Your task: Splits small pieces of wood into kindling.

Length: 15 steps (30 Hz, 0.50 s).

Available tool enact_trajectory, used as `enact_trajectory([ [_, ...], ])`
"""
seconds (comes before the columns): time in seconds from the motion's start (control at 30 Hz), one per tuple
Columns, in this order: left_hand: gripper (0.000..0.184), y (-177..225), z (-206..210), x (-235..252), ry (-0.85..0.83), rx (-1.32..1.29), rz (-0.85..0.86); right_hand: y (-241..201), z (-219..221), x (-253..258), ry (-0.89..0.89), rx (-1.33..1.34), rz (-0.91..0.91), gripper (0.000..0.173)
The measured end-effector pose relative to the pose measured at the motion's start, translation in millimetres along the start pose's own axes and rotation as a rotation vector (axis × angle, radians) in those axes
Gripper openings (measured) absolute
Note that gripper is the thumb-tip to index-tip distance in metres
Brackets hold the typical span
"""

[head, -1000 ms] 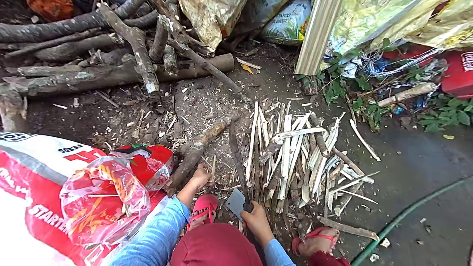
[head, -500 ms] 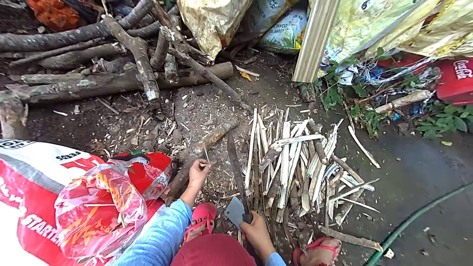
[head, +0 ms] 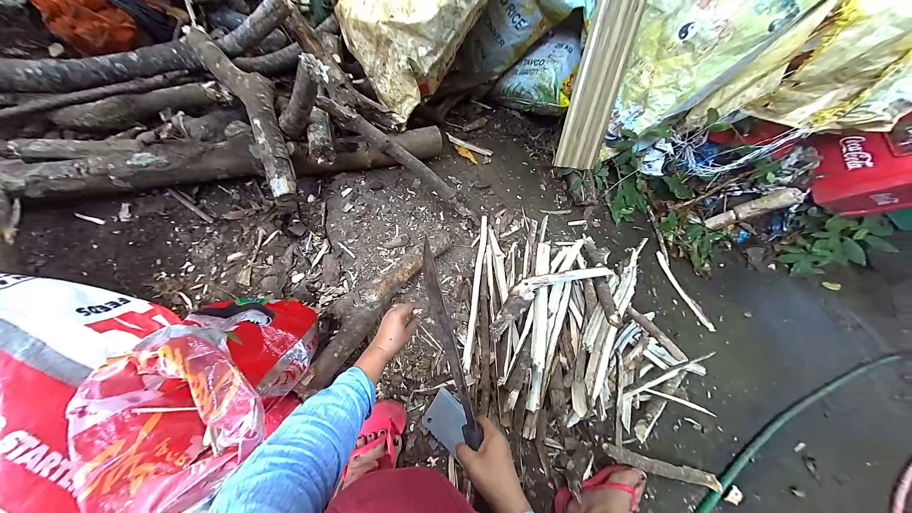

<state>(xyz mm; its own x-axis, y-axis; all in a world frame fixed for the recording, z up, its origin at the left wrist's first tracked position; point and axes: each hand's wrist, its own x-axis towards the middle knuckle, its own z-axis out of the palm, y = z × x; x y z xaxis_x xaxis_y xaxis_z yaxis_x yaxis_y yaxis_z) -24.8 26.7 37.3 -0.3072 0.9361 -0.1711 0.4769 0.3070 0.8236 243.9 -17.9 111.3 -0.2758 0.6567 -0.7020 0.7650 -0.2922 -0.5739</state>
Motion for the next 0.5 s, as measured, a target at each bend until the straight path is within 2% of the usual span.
enact_trajectory([
  [0.13,0.031,-4.6,9.0,-0.1,-0.018,-0.054,-0.031,-7.5,-1.8,-3.2,0.016,-0.120,-0.015,0.039],
  [0.27,0.027,-2.6,10.8,-0.1,-0.044,0.003,-0.048,-10.5,-0.3,-3.1,0.000,-0.226,0.023,0.041],
  [0.5,0.030,-0.9,8.2,-1.3,-0.075,0.040,-0.039,-6.2,3.4,-3.5,0.020,-0.221,0.004,0.040],
])
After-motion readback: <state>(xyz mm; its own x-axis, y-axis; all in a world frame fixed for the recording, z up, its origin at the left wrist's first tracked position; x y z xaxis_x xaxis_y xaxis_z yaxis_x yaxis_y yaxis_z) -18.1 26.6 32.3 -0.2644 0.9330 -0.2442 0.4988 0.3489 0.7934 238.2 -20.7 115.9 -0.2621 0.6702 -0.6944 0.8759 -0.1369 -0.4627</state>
